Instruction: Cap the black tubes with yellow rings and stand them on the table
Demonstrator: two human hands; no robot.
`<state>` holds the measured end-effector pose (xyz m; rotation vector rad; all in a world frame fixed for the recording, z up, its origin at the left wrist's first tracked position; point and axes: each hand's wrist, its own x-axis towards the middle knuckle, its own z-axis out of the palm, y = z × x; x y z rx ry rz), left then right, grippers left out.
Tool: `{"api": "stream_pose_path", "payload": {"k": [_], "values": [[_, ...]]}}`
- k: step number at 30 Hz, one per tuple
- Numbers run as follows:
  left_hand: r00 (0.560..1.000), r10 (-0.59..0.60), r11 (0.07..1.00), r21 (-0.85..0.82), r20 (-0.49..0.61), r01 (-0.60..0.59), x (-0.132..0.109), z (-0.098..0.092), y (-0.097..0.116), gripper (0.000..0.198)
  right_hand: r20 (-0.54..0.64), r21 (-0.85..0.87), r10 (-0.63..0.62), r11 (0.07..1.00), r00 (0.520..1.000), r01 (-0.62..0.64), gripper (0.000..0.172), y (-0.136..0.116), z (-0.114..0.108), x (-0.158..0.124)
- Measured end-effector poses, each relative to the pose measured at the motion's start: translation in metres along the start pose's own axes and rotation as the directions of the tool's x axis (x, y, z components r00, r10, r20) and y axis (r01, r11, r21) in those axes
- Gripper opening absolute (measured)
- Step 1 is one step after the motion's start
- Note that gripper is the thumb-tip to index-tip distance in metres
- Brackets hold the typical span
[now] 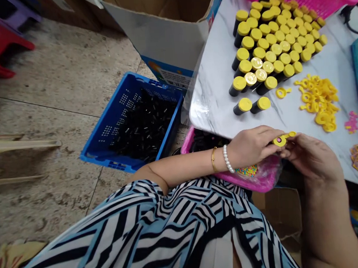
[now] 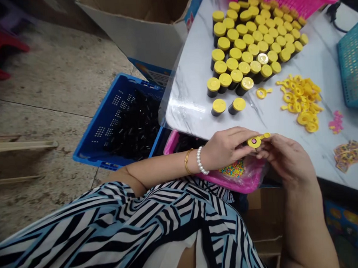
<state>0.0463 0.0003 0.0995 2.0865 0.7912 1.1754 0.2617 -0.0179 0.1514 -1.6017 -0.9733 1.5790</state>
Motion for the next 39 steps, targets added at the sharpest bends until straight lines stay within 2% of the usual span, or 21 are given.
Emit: {"api": "stream_pose_path", "payload": {"k": [5, 8, 11, 15, 18, 21, 25, 28, 30, 32, 34, 36, 39], "values": [[0.997, -0.076, 0.997, 0.012, 0.021, 0.076, 0.006, -0.006, 0.003, 0.024, 0.134, -0.111, 0.200, 0.976, 0.971, -0.186, 0.044, -0.028, -0.012, 0.024], [0.994, -0.067, 0.998, 0.026, 0.088, 0.064, 0.007, -0.007, 0.003, 0.021, 0.149, -0.138, 0.272, 0.958, 0.951, -0.253, 0.047, -0.035, -0.010, 0.030], [0.992, -0.062, 0.994, 0.093, 0.109, 0.052, 0.006, -0.003, 0.005, 0.026, 0.159, -0.128, 0.265, 0.961, 0.951, -0.246, 0.045, -0.034, -0.009, 0.028], [0.999, -0.040, 0.952, 0.305, 0.032, 0.028, 0.000, 0.007, 0.009, 0.037, 0.163, -0.139, 0.214, 0.971, 0.963, -0.192, 0.042, -0.032, -0.006, 0.020], [1.000, -0.001, 0.929, 0.371, 0.025, -0.008, -0.003, 0.010, 0.011, 0.037, 0.135, -0.247, 0.204, 0.955, 0.970, -0.166, 0.041, -0.036, -0.001, 0.013], [0.995, -0.043, 0.967, 0.252, 0.089, 0.019, -0.002, 0.003, 0.010, 0.036, 0.138, -0.392, 0.193, 0.911, 0.971, -0.126, 0.040, -0.041, 0.005, 0.010], [0.970, -0.100, 0.995, 0.001, 0.222, 0.102, 0.012, -0.015, 0.004, 0.033, 0.127, -0.375, 0.161, 0.921, 0.979, -0.103, 0.044, -0.041, 0.010, 0.011], [0.915, -0.122, 0.979, -0.102, 0.385, 0.174, 0.029, -0.031, 0.002, 0.026, 0.133, -0.349, 0.159, 0.931, 0.978, -0.103, 0.047, -0.036, 0.009, 0.012], [0.878, -0.180, 0.961, -0.111, 0.443, 0.253, 0.036, -0.037, 0.001, 0.025, 0.141, -0.380, 0.144, 0.922, 0.979, -0.081, 0.044, -0.031, 0.007, 0.010], [0.869, -0.231, 0.948, -0.101, 0.439, 0.302, 0.038, -0.038, 0.002, 0.024, 0.113, -0.424, 0.061, 0.906, 0.992, -0.007, 0.040, -0.024, 0.006, 0.007], [0.881, -0.240, 0.948, -0.096, 0.407, 0.302, 0.035, -0.034, 0.002, 0.021, 0.084, -0.415, -0.015, 0.908, 0.996, 0.049, 0.038, -0.016, 0.007, 0.002], [0.903, -0.195, 0.962, -0.104, 0.383, 0.251, 0.029, -0.029, 0.001, 0.021, 0.061, -0.338, -0.043, 0.939, 0.997, 0.061, 0.038, -0.008, 0.008, 0.000], [0.927, -0.098, 0.985, -0.096, 0.362, 0.141, 0.025, -0.023, 0.000, 0.034, 0.017, -0.267, -0.084, 0.960, 0.996, 0.086, 0.039, -0.004, 0.009, 0.000]]}}
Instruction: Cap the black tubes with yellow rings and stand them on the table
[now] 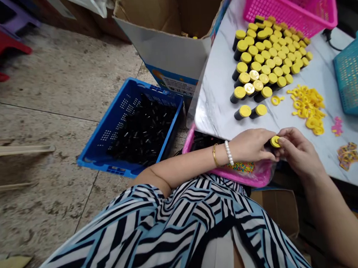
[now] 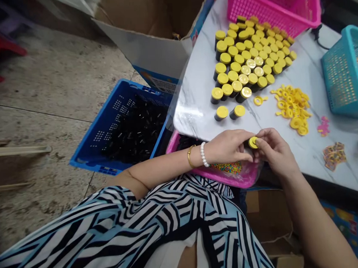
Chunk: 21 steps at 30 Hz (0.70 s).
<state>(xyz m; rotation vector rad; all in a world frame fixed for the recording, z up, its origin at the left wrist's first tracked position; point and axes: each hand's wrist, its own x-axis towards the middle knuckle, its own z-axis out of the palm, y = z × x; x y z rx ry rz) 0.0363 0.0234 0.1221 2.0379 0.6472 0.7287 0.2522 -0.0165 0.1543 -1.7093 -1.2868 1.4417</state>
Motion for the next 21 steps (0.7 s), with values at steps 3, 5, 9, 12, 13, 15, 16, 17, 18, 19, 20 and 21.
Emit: {"api": "stream_pose_path", "payload": {"k": [3, 5, 9, 12, 13, 15, 16, 17, 18, 19, 20, 21], "values": [[0.999, 0.014, 0.996, 0.085, -0.032, -0.012, 0.002, 0.003, -0.002, 0.027, -0.040, -0.168, -0.134, 0.978, 0.990, 0.125, 0.035, -0.008, -0.001, -0.002], [0.998, 0.011, 0.992, 0.125, -0.062, -0.004, 0.004, 0.006, -0.003, 0.020, -0.040, -0.406, -0.298, 0.877, 0.954, 0.258, 0.035, -0.019, 0.000, -0.007], [0.995, 0.004, 0.982, 0.189, -0.101, 0.016, 0.004, 0.012, -0.006, 0.025, 0.070, -0.743, -0.515, 0.545, 0.854, 0.389, 0.038, -0.041, 0.007, -0.019], [0.993, -0.002, 0.977, 0.212, -0.118, 0.027, 0.002, 0.015, -0.006, 0.029, 0.082, -0.785, -0.539, 0.483, 0.838, 0.388, 0.035, -0.045, 0.009, -0.023], [0.992, -0.002, 0.977, 0.212, -0.124, 0.028, 0.001, 0.015, -0.006, 0.029, 0.064, -0.756, -0.517, 0.533, 0.854, 0.379, 0.034, -0.044, 0.007, -0.023], [0.991, 0.005, 0.978, 0.206, -0.135, 0.024, 0.000, 0.016, -0.006, 0.027, 0.011, -0.647, -0.443, 0.680, 0.897, 0.344, 0.036, -0.038, 0.003, -0.023], [0.990, 0.010, 0.979, 0.203, -0.141, 0.019, -0.001, 0.016, -0.005, 0.027, -0.026, -0.589, -0.411, 0.743, 0.911, 0.318, 0.037, -0.035, 0.000, -0.023], [0.989, 0.014, 0.979, 0.201, -0.146, 0.016, -0.001, 0.016, -0.005, 0.027, -0.065, -0.537, -0.386, 0.791, 0.920, 0.294, 0.036, -0.031, -0.002, -0.022], [0.989, 0.017, 0.980, 0.200, -0.149, 0.014, -0.002, 0.016, -0.005, 0.027, -0.101, -0.494, -0.366, 0.826, 0.925, 0.273, 0.035, -0.028, -0.003, -0.020], [0.988, 0.015, 0.980, 0.200, -0.156, 0.016, -0.002, 0.016, -0.005, 0.028, -0.141, -0.448, -0.353, 0.856, 0.925, 0.258, 0.034, -0.024, -0.004, -0.018], [0.986, 0.011, 0.980, 0.200, -0.166, 0.023, -0.002, 0.016, -0.005, 0.028, -0.196, -0.376, -0.337, 0.893, 0.921, 0.247, 0.032, -0.021, -0.006, -0.016], [0.983, 0.005, 0.979, 0.201, -0.182, 0.032, -0.003, 0.016, -0.005, 0.027, -0.260, -0.279, -0.314, 0.930, 0.913, 0.240, 0.032, -0.018, -0.007, -0.013]]}}
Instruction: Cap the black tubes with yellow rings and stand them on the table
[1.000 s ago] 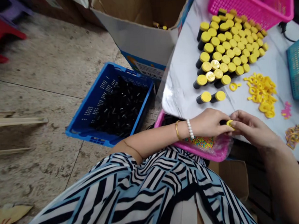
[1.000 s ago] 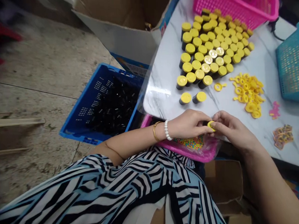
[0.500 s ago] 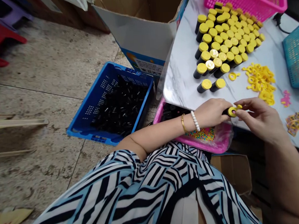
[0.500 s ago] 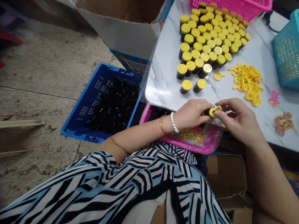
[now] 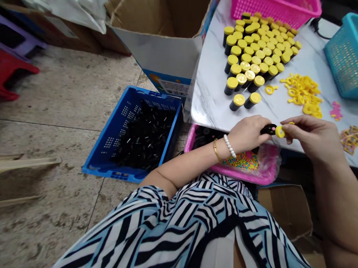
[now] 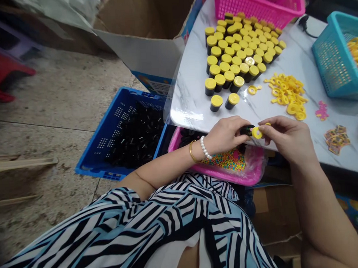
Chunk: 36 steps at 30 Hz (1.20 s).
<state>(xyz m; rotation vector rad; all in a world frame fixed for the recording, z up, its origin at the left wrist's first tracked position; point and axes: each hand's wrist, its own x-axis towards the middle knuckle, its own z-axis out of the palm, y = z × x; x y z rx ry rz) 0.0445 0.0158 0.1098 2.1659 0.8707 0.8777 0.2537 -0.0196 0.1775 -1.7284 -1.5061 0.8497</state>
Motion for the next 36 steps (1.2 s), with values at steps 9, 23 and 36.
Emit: {"api": "stream_pose_path", "payload": {"k": [9, 23, 36], "values": [[0.989, -0.134, 0.990, 0.031, -0.065, 0.137, 0.003, 0.000, 0.003, 0.035, 0.055, 0.403, 0.260, 0.877, 0.964, -0.260, 0.049, 0.022, 0.013, 0.016], [0.978, -0.176, 0.978, 0.095, -0.111, 0.187, 0.005, 0.009, 0.006, 0.022, -0.097, 0.300, 0.151, 0.947, 0.984, -0.115, 0.032, -0.001, 0.045, 0.007], [0.938, -0.326, 0.849, -0.402, 0.116, 0.344, 0.011, -0.020, 0.012, 0.025, -0.098, 0.227, 0.117, 0.970, 0.988, -0.092, 0.035, 0.003, 0.045, 0.004]]}}
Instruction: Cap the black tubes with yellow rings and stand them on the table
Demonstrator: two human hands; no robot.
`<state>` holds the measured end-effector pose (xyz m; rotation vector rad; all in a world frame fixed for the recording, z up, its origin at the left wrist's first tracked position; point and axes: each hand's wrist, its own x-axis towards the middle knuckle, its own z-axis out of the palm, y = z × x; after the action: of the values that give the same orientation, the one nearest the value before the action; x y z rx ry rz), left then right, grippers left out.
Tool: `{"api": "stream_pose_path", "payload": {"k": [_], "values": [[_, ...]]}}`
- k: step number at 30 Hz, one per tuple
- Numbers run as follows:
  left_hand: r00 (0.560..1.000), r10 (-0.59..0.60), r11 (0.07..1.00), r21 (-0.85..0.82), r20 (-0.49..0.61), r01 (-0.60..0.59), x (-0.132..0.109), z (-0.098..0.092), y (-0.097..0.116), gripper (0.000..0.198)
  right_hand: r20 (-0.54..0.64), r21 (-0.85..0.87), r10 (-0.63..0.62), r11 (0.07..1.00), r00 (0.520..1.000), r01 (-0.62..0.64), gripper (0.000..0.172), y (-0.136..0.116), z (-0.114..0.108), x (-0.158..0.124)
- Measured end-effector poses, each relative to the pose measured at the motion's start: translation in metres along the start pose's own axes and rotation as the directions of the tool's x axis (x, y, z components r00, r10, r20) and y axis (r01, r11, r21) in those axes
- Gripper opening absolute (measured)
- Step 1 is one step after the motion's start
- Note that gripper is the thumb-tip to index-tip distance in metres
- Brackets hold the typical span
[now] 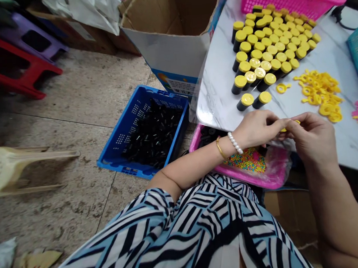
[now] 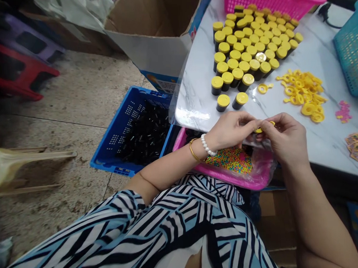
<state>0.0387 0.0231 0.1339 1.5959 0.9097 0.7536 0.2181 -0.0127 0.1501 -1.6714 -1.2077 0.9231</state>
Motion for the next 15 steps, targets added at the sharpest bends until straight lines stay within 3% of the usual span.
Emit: {"api": "stream_pose_path", "payload": {"k": [2, 5, 9, 12, 15], "values": [[0.998, -0.055, 0.996, -0.072, 0.025, 0.057, 0.004, 0.000, 0.002, 0.029, -0.018, -0.019, -0.027, 0.999, 0.999, 0.027, 0.036, -0.001, 0.003, -0.004], [0.999, -0.031, 0.996, -0.084, -0.022, 0.029, 0.007, 0.004, 0.000, 0.022, -0.080, -0.006, -0.066, 0.998, 0.995, 0.066, 0.036, -0.001, 0.009, -0.011], [0.989, 0.105, 0.994, 0.041, -0.100, -0.101, -0.001, 0.010, -0.009, 0.013, -0.051, 0.030, -0.024, 0.999, 0.998, 0.025, 0.038, 0.012, 0.010, -0.012], [0.961, 0.267, 0.955, 0.154, -0.075, -0.254, -0.006, 0.010, -0.017, 0.029, -0.013, 0.034, -0.041, 0.999, 0.999, 0.042, 0.040, 0.020, 0.007, -0.006], [0.930, 0.351, 0.909, 0.274, -0.105, -0.312, -0.007, 0.012, -0.020, 0.022, -0.004, 0.032, -0.062, 0.998, 0.998, 0.062, 0.040, 0.020, 0.004, -0.001]]}}
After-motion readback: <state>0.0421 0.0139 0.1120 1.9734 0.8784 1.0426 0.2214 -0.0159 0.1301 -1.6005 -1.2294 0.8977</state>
